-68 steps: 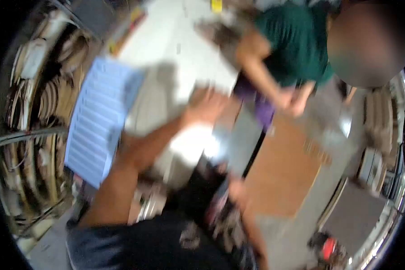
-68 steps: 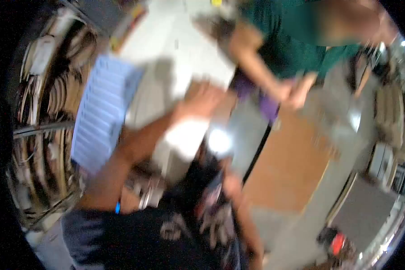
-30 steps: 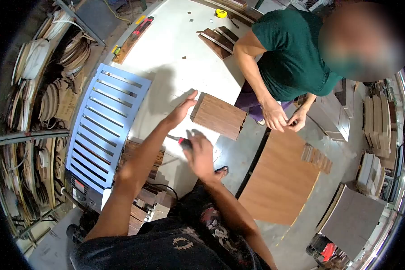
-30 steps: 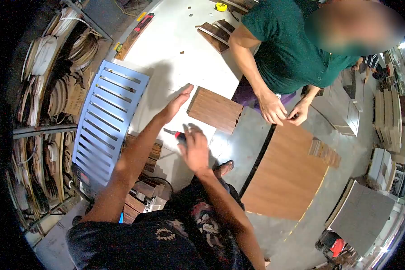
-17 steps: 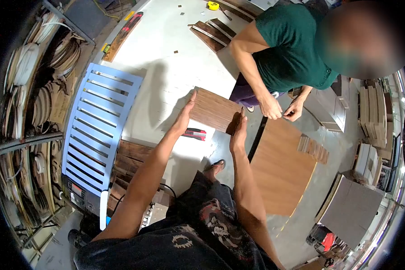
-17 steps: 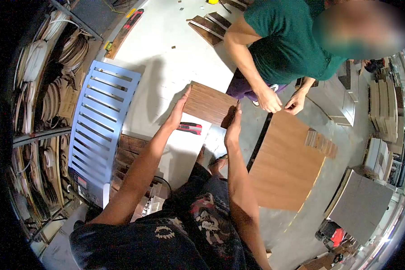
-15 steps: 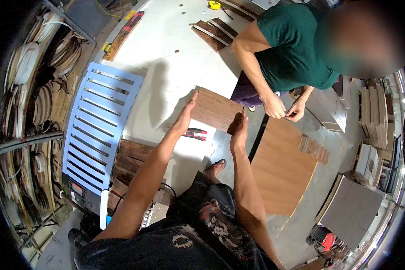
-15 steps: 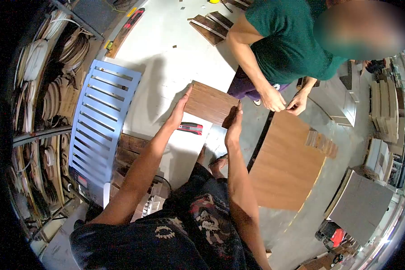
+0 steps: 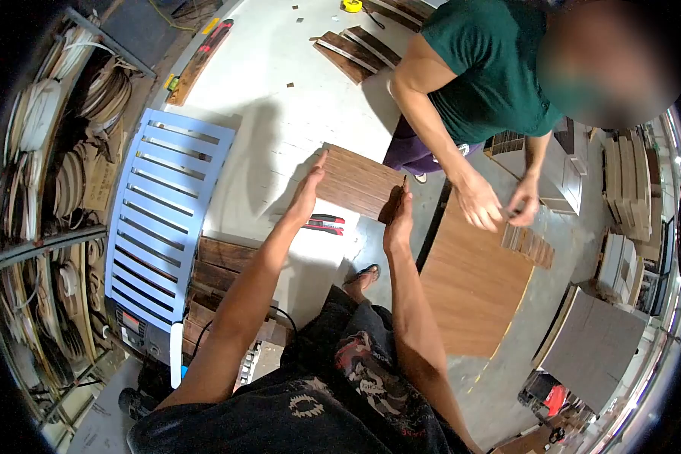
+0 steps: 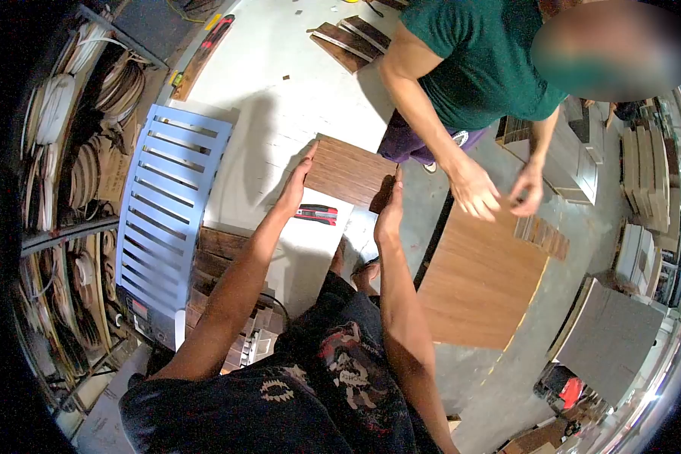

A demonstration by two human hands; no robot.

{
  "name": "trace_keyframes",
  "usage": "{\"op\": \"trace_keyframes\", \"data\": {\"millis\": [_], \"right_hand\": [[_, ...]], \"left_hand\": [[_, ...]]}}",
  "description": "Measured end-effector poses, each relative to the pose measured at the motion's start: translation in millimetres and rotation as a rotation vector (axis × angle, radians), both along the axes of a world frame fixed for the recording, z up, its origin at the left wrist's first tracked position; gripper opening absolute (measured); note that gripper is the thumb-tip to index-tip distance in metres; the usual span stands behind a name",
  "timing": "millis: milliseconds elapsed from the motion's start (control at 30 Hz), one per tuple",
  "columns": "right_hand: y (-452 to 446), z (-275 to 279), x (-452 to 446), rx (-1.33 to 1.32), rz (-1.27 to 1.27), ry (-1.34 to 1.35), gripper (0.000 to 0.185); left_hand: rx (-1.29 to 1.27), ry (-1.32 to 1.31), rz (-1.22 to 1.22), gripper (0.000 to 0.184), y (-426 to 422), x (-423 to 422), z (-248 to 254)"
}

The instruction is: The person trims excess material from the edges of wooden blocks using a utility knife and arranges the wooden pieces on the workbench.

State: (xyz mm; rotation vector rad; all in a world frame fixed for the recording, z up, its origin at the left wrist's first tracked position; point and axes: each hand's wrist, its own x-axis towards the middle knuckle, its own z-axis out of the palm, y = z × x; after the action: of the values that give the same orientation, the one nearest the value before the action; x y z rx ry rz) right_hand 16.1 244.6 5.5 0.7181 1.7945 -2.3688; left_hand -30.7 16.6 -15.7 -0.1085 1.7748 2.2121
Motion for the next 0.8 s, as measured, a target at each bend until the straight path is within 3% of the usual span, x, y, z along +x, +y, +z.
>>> {"op": "trace_keyframes", "data": {"millis": [533,800], "right_hand": [[-8,0,0,-0.048,-0.077,0.061,0.071],[5,-7,4,-0.12,-0.066,0.124,0.08]], "left_hand": [[0.056,-0.01,0.0,0.067,1,0,0],[0.088,-0.034,0.035,0.069,-2,1,15]]}}
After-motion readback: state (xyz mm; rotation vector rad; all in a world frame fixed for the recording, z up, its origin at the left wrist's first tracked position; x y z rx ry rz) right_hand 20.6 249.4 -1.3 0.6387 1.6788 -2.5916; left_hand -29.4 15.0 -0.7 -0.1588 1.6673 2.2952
